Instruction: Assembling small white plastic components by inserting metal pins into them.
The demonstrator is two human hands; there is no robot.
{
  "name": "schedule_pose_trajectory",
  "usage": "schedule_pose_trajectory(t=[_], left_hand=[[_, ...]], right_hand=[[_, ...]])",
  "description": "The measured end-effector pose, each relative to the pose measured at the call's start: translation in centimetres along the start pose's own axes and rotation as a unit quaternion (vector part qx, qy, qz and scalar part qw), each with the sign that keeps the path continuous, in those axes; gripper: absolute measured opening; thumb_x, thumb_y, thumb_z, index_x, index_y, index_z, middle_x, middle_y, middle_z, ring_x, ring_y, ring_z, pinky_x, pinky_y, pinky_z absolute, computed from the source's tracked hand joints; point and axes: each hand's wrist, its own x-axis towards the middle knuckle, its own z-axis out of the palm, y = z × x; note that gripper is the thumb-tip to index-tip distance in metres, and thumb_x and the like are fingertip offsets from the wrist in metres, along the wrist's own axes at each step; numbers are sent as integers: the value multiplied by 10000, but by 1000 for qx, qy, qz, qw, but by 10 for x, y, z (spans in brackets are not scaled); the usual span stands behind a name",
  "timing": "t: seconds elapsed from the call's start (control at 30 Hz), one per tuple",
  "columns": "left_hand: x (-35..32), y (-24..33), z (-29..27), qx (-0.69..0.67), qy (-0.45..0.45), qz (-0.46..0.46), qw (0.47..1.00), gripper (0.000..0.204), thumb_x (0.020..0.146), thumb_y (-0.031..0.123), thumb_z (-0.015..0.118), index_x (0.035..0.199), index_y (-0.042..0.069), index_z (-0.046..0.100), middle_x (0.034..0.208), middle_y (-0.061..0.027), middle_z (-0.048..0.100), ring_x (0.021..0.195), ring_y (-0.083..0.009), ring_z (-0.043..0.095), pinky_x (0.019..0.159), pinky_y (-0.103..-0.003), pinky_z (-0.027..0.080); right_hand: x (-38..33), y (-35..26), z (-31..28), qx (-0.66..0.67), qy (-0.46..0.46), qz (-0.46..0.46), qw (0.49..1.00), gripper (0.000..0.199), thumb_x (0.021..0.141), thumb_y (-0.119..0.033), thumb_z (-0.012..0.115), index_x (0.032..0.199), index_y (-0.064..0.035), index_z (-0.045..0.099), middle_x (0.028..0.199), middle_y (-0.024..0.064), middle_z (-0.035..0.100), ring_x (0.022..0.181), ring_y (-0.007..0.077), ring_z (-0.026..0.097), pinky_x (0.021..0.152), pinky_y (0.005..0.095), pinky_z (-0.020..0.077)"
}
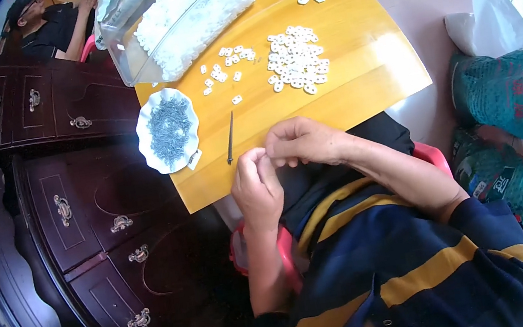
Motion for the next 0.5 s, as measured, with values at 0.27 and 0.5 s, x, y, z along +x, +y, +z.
schedule_pose_trajectory(t=[0.27, 0.5], left_hand=[[-9, -14, 2, -293, 19, -139, 946, 129, 970, -28, 629, 1099, -28, 617, 848, 5, 634, 721, -39, 580, 648, -179, 454], [-14, -28, -8, -285, 40, -158, 944, 33, 970, -22, 622, 997, -5, 613, 769, 48, 556, 640, -10, 473, 568, -183, 380]], right_hand=[[9, 0, 0, 13, -25, -9, 1000, 138, 1008, -198, 658, 947, -77, 681, 773, -52, 634, 695, 42, 564, 606, 206, 448], [44, -22, 3, -397, 141, -208, 883, 138, 902, -165, 714, 986, -65, 671, 809, 79, 678, 704, 235, 673, 624, 353, 528]])
